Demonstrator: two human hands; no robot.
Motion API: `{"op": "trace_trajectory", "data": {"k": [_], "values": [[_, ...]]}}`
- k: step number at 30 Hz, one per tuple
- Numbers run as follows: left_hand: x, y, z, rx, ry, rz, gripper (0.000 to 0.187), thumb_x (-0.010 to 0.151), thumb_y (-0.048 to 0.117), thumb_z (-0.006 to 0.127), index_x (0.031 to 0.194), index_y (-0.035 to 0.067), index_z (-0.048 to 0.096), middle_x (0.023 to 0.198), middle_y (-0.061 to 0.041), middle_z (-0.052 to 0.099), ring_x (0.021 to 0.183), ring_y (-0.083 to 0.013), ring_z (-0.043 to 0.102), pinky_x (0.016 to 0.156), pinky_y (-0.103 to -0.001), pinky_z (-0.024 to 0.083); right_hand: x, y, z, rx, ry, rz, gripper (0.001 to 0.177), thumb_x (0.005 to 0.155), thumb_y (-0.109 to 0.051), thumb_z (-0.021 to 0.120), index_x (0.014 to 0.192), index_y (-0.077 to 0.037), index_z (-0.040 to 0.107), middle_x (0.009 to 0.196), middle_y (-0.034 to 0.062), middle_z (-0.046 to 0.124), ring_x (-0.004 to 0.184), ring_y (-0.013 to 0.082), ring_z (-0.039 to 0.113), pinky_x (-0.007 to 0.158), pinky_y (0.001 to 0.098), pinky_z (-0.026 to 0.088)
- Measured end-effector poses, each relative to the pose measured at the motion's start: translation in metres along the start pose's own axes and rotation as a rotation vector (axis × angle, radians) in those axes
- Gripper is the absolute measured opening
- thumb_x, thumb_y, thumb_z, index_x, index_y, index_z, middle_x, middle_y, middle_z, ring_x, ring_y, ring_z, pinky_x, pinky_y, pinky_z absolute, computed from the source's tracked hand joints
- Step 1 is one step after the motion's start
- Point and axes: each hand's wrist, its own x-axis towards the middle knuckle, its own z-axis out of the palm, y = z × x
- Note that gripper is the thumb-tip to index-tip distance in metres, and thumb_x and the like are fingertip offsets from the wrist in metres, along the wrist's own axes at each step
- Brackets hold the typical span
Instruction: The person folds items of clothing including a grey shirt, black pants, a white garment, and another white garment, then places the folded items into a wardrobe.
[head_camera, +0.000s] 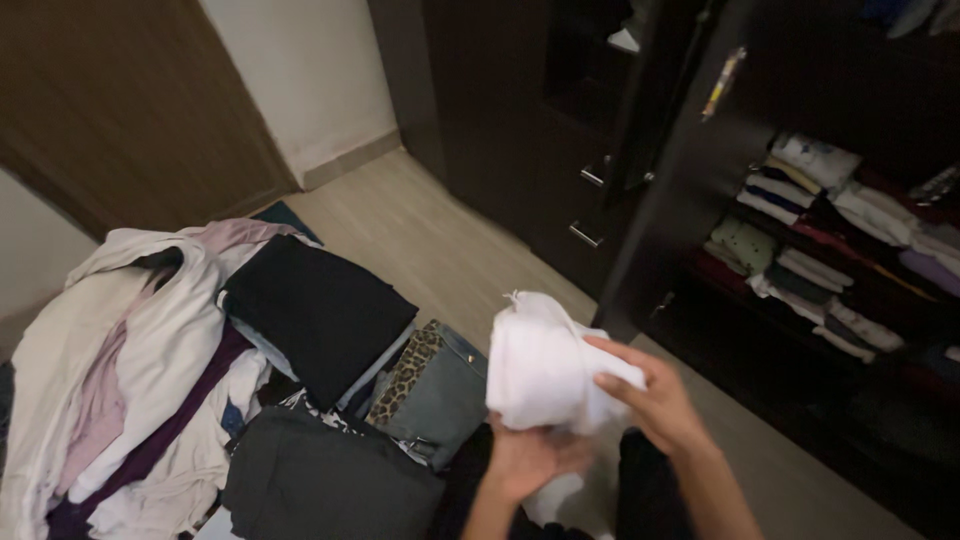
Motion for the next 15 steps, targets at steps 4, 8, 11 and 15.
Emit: {"op": "trace_trajectory", "data": {"k": [4,8,11,15], "values": [[0.046,0.029,0.006,-0.091,0.112,0.303,0.113,0.066,0.094,0.031,0.143,0.013,0.051,0.143,-0.021,0.058,0.131,-0.0394,0.058,0.111,-0.051,0.046,-0.042,0.01,-0.04,0.095,-0.047,-0.034,0.057,0.079,-0.01,0.079,0.133,0.003,0.065,0.13,0.0213,0.07,0.115,0.0265,0.068,0.099,0.0443,0.055],[0.066,0.063,-0.025,-0.129,0.256,0.547,0.107,0.072,0.089,0.036,0.142,0.01,0.052,0.14,-0.02,0.059,0.129,-0.0389,0.058,0.111,-0.051,0.046,-0.071,0.042,-0.095,-0.079,-0.044,0.039,0.051,0.079,-0.013,0.078,0.125,0.008,0.071,0.12,0.028,0.074,0.104,0.0325,0.075,0.092,0.0496,0.061],[0.082,0.084,-0.064,-0.157,0.358,0.646,0.102,0.077,0.085,0.04,0.142,0.007,0.052,0.138,-0.02,0.06,0.127,-0.0385,0.059,0.111,-0.05,0.046,-0.09,0.069,-0.139,-0.058,-0.026,0.141,0.05,0.077,-0.015,0.079,0.122,0.007,0.074,0.112,0.029,0.074,0.102,0.036,0.076,0.089,0.0544,0.061],[0.107,0.117,-0.12,-0.178,0.45,0.795,0.097,0.083,0.08,0.045,0.142,0.004,0.052,0.135,-0.02,0.061,0.124,-0.038,0.059,0.111,-0.049,0.046,-0.112,0.108,-0.214,-0.107,0.151,0.227,0.044,0.072,-0.014,0.08,0.113,0.001,0.076,0.116,0.0183,0.076,0.113,0.0332,0.075,0.095,0.0571,0.054]]}}
